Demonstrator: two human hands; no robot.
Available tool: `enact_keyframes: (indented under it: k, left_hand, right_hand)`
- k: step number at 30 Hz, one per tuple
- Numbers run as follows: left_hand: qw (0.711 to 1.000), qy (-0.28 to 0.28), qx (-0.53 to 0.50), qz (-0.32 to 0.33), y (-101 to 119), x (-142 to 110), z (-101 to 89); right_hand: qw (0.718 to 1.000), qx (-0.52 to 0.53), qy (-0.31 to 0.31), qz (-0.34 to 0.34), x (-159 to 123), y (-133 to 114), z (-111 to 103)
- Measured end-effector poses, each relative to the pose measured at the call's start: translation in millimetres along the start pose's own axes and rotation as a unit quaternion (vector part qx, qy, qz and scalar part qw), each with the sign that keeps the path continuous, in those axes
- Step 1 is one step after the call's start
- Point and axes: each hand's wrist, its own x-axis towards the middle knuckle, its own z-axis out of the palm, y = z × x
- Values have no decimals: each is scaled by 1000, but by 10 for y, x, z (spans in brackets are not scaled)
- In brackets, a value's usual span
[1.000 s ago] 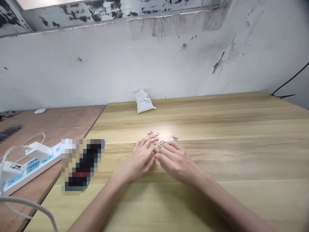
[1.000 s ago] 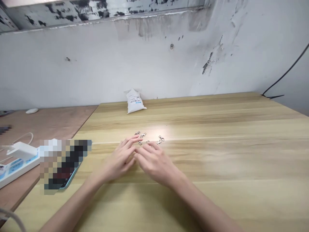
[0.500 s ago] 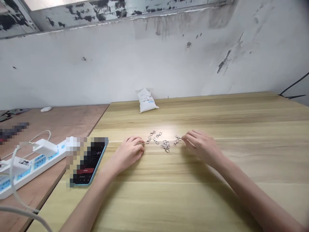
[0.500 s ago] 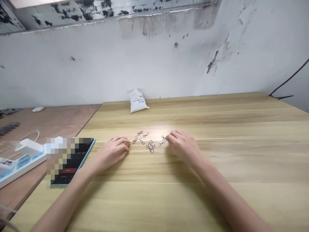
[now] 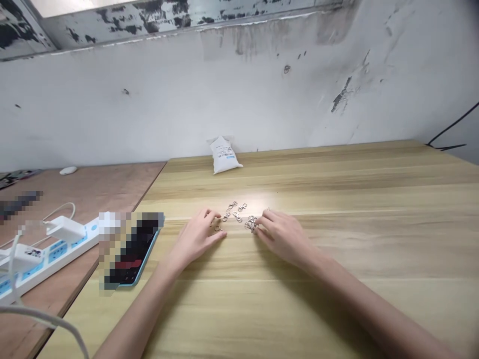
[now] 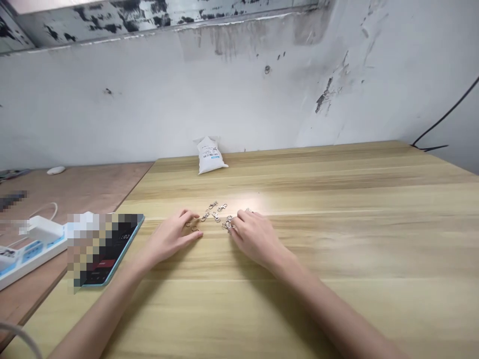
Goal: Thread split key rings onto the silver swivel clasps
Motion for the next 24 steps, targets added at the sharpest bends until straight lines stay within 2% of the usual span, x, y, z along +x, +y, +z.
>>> enact_keyframes:
  k: [4,10,15,18,20,24]
  left_hand:
    - [999,-5,-38,3,-19,-9,28]
    - [997,-7,-67,29,6,-28,25]
    - [996,14,-60,68,16,-42,12]
    - [993,42,-66,91,78,-59,21]
    - [989,56,-77,110,157,-68,38]
    - [984,40,-98,142,325,-78,69]
  right_hand:
    - [999,-52,-17,1,130,-132,73]
    - [999,-50,-21,6,146,-136,115]
    - [999,-15,-9,28,151,-157,110]
    - [995,93,7,46,130,-216,71]
    - [972,221,17,76,111,-265,45]
    - [882,447,-4,151,97,-336,29]
